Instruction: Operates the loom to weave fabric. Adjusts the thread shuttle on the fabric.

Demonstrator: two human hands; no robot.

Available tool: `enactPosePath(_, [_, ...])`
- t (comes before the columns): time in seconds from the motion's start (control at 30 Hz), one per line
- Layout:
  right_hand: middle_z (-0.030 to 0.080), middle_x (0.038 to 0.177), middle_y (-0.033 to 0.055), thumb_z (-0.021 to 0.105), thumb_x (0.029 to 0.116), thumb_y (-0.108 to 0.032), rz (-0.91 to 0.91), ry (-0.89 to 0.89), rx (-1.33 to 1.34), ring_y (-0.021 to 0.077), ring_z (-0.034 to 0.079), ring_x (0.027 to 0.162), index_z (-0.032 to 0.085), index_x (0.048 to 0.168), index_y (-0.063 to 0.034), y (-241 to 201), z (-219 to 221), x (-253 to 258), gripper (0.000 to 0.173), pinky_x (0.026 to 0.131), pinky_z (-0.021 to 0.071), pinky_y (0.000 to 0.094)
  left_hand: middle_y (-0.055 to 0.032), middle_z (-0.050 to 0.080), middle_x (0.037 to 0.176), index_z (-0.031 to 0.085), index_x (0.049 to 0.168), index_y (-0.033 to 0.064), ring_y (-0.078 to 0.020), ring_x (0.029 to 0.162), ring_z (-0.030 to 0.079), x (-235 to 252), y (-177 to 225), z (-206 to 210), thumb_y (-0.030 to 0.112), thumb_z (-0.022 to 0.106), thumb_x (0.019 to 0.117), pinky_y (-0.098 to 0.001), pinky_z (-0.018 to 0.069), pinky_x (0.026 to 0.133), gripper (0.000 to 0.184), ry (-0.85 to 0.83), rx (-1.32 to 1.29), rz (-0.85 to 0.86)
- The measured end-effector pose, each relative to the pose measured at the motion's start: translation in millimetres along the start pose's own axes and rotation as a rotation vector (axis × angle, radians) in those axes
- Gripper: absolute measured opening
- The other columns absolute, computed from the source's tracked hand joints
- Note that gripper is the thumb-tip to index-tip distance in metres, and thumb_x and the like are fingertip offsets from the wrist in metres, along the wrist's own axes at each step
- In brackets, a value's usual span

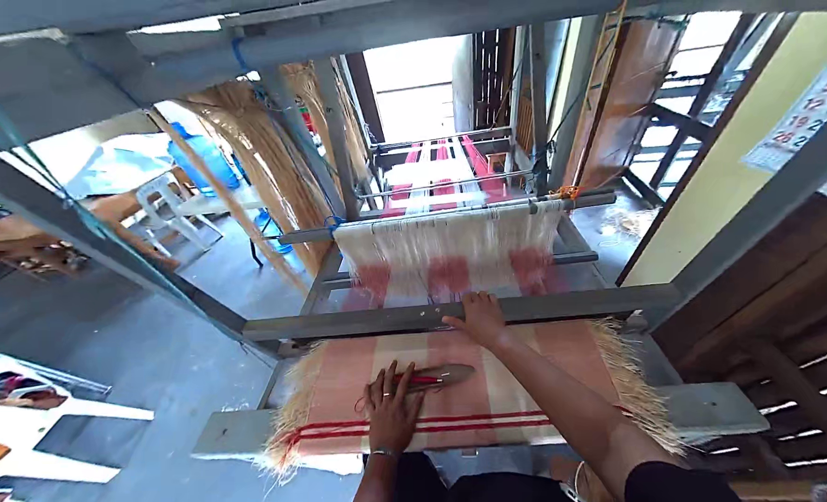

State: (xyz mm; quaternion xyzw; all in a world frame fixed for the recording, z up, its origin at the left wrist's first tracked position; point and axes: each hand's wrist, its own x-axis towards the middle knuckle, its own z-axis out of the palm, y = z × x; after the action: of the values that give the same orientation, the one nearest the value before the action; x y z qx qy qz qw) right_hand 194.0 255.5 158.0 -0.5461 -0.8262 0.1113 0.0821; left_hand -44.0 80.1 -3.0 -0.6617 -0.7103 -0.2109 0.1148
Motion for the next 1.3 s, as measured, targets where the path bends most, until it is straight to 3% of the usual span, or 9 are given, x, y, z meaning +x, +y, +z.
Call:
enactPosePath(0.43, [0.063,0.133,0.0141,0.034,0.0902,-0.086,-0.011,0.041,-0.032,0.0323,0.056,0.127,0.061,0.131,-0.0053,4.4,9.6,2.9,0.094,0.111,0.0381,0.051,0.0005,0.043,0.161,0.047,0.151,0.0484,-0.031,0.148,0.038,1.3,-2.1,1.8,0.073,0.035,0.0967,-0.0669,0.0189,0.119,0.06,0.006,-0.01,-0.003])
enactPosePath(0.93, [0.064,0.132,0.0143,0.042,0.0897,-0.084,0.029,-0.01,-0.034,0.0322,0.055,0.128,0.06,0.133,-0.006,-2.5,1.6,3.9,0.091,0.113,0.0366,0.0501,0.0016,0.045,0.16,0.045,0.15,0.0517,-0.0305,0.147,0.04,1.7,-2.0,-1.0,0.074,0.034,0.0967,-0.0666,0.0198,0.118,0.059,0.004,-0.02,-0.015])
enactPosePath(1.3, [0.064,0.134,0.0119,0.028,0.0919,-0.085,0.073,0.061,-0.049,0.0305,0.055,0.13,0.063,0.132,-0.009,-6.3,7.8,4.6,0.093,0.113,0.0375,0.0501,0.0009,0.04,0.163,0.041,0.153,0.0515,-0.0334,0.148,0.038,1.4,-0.8,-4.0,0.068,0.032,0.0997,-0.0685,0.0198,0.118,0.056,-0.031,-0.01,-0.023])
